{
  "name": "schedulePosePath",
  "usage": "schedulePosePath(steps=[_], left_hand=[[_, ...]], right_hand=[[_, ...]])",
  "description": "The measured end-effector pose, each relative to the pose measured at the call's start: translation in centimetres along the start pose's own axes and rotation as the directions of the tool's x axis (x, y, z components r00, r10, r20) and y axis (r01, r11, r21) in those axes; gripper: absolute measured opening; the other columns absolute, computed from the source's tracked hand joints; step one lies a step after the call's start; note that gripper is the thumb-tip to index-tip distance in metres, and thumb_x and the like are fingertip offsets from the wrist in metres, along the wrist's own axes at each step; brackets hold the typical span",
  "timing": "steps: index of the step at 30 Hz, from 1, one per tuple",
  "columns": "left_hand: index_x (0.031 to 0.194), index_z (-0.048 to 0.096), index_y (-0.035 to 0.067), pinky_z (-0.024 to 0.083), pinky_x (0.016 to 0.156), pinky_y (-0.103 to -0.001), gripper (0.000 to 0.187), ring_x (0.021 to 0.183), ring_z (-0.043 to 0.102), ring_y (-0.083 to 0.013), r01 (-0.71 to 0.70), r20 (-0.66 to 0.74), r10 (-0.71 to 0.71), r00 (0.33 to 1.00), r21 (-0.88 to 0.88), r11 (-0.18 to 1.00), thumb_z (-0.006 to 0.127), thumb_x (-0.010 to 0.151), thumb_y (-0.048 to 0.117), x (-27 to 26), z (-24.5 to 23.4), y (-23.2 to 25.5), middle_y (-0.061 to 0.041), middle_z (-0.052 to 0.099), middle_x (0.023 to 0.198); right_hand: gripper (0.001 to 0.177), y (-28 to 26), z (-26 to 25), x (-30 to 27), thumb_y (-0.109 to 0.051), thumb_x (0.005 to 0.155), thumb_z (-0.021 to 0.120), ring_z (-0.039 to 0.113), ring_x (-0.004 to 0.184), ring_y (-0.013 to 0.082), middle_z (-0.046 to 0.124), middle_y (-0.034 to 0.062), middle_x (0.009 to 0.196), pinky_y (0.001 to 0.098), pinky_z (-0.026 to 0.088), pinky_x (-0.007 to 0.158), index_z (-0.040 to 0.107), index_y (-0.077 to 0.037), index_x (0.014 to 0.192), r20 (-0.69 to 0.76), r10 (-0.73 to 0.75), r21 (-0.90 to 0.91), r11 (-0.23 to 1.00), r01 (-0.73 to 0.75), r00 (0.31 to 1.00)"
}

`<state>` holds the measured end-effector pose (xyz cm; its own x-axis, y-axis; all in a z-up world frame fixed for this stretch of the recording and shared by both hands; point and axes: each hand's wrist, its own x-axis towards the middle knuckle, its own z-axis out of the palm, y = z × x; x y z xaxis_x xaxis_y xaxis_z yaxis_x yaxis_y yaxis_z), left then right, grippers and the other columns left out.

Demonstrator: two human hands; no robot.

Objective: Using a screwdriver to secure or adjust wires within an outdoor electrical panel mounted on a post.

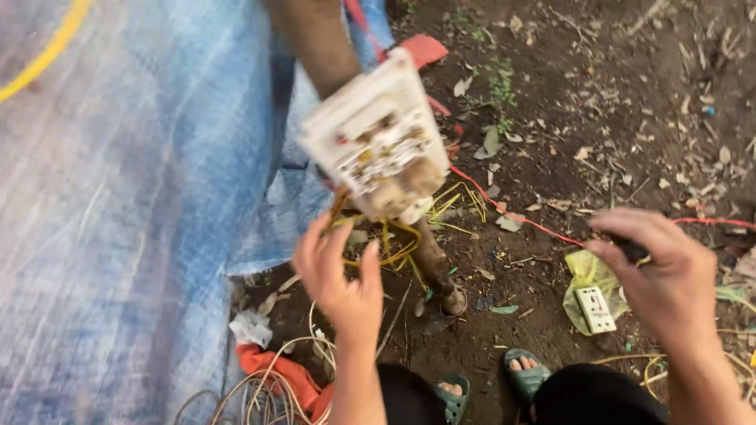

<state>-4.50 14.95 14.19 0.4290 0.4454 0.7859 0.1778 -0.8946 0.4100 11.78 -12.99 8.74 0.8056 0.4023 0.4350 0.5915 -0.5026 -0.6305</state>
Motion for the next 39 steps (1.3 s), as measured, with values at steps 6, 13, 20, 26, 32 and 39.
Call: schedulePosePath(steps=[6, 13, 20, 26, 32, 39], left_hand=[[0.133, 0.054, 0.012, 0.042, 0.115, -0.051, 0.074, 0.142, 0.037, -0.0359, 0.110, -0.026, -0.113, 0.993, -0.101, 0.989, 0.092, 0.070, 0.018, -2.7, 5.2, -1.6, -0.015, 0.037, 0.153], [0.125, 0.064, 0.021, 0.021, 0.124, -0.055, 0.050, 0.144, 0.024, -0.0396, -0.120, -0.103, 0.144, 0.984, 0.203, 0.972, 0.089, 0.082, 0.023, -5.2, 10.0, -5.9, -0.013, 0.023, 0.156], [0.133, 0.052, 0.014, 0.041, 0.109, -0.059, 0.050, 0.137, 0.037, -0.0376, -0.191, -0.164, 0.200, 0.966, 0.069, 0.979, 0.077, 0.092, 0.028, -4.5, 9.4, -5.1, -0.018, 0.030, 0.153], [0.136, 0.048, 0.010, 0.051, 0.108, -0.057, 0.047, 0.141, 0.043, -0.0377, -0.100, -0.098, 0.088, 0.991, -0.133, 0.986, 0.073, 0.097, 0.012, -2.8, 8.7, -3.7, -0.017, 0.031, 0.156], [0.130, 0.058, 0.013, 0.052, 0.108, -0.056, 0.050, 0.137, 0.047, -0.0363, -0.118, -0.208, 0.085, 0.974, -0.149, 0.982, 0.083, 0.088, 0.024, -2.9, 10.8, -5.3, -0.018, 0.041, 0.147], [0.136, 0.062, 0.018, 0.048, 0.112, -0.050, 0.051, 0.138, 0.044, -0.0316, -0.095, -0.192, 0.066, 0.979, -0.149, 0.984, 0.083, 0.089, 0.026, -2.5, 10.7, -5.5, -0.010, 0.040, 0.146]], right_hand=[[0.031, -11.5, -1.2, 1.6, 0.002, 0.084, 0.077, 0.063, 0.077, 0.0112, 0.073, 0.0119, 0.126, 0.0218, 0.048, 0.063, 0.070, -0.003, 0.113, -0.058, -0.043, 0.444, 0.894, 0.065, 0.997], [0.021, -12.7, 3.6, 0.6, 0.001, 0.087, 0.073, 0.066, 0.103, 0.0155, 0.073, 0.0074, 0.123, 0.0278, 0.054, 0.090, 0.070, -0.006, 0.107, 0.010, 0.147, 0.683, 0.722, -0.114, 0.989], [0.010, -11.8, 7.5, 1.0, 0.007, 0.096, 0.068, 0.067, 0.112, 0.0287, 0.070, 0.0208, 0.112, 0.0408, 0.055, 0.095, 0.068, 0.004, 0.106, -0.099, 0.090, 0.764, 0.645, 0.018, 0.991], [0.011, -11.5, 9.7, 2.2, 0.005, 0.097, 0.072, 0.067, 0.106, 0.0233, 0.070, 0.0225, 0.112, 0.0331, 0.059, 0.085, 0.067, 0.007, 0.106, -0.076, 0.142, 0.843, 0.538, -0.013, 0.987], [0.009, -12.0, 9.6, 2.2, 0.005, 0.097, 0.072, 0.067, 0.102, 0.0228, 0.070, 0.0228, 0.110, 0.0327, 0.061, 0.079, 0.068, 0.007, 0.104, -0.050, 0.158, 0.847, 0.530, -0.042, 0.986], [0.009, -11.4, 9.4, 2.3, 0.007, 0.097, 0.068, 0.070, 0.105, 0.0291, 0.069, 0.0246, 0.112, 0.0366, 0.064, 0.081, 0.066, 0.007, 0.106, -0.019, 0.118, 0.857, 0.514, -0.045, 0.993]])
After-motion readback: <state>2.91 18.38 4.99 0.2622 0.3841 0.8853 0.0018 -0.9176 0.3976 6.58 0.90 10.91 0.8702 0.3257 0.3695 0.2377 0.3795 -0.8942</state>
